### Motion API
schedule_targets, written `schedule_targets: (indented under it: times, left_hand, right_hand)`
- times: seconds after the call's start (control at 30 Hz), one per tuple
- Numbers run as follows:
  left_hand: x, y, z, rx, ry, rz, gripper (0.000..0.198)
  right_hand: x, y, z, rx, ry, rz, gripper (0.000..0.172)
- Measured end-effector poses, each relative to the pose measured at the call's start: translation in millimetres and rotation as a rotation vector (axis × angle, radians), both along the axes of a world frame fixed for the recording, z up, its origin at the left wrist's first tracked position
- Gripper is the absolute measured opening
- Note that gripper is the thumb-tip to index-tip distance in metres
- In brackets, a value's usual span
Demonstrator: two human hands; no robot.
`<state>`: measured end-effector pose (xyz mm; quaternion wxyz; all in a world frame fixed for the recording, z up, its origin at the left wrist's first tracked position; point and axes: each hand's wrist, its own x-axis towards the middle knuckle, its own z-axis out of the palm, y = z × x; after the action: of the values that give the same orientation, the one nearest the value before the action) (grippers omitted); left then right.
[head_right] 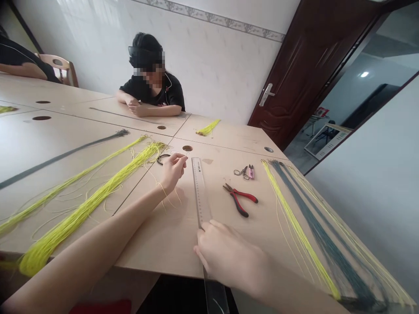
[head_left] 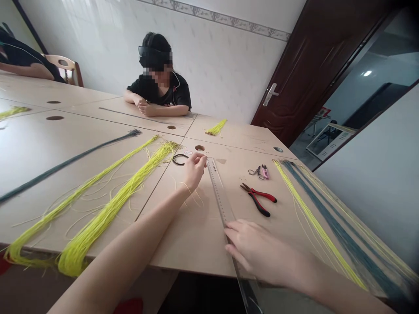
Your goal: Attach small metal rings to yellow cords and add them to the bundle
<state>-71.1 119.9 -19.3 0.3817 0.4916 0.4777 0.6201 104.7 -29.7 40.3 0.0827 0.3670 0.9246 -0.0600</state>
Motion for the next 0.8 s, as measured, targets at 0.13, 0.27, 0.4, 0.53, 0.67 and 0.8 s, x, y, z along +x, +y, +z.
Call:
schedule_targets:
  times: [0.13,0.27,0.4,0.53,0.67,0.8]
  left_hand:
    - [8,-6,1.3,0.001,0.013,-0.050,0.022]
    - [14,-14,4.4,0.008,0.026,-0.089,0.023]
    - [19,-22,5.8,0.011,0.036,-0.117,0.023]
    - [25,-32,7.4,0.027,0.027,-0.161,0.022]
    - [33,-42,12.3,0.054,-0.012,-0.209,0.020]
    - [40,-57,18.7,0.082,-0.079,-0.233,0.017]
  right_hand:
    - [16,-33,-9.5,-0.072,0.153,-0.172,0.019]
    - [22,-53,-14.6,-0.111,-0.025,-0.553,0.030]
    - [33,-67,-34.0,-0.259,-0.095,-0.730,0.052]
    - [39,-75,-74.3,-0.879,0.497,-0.851,0.045]
    - [34,-84,-102.6,-1.178,1.036,-0.781,0.047]
    - [27,-88,-89.7,-1.024,1.461,-0.739,0.040]
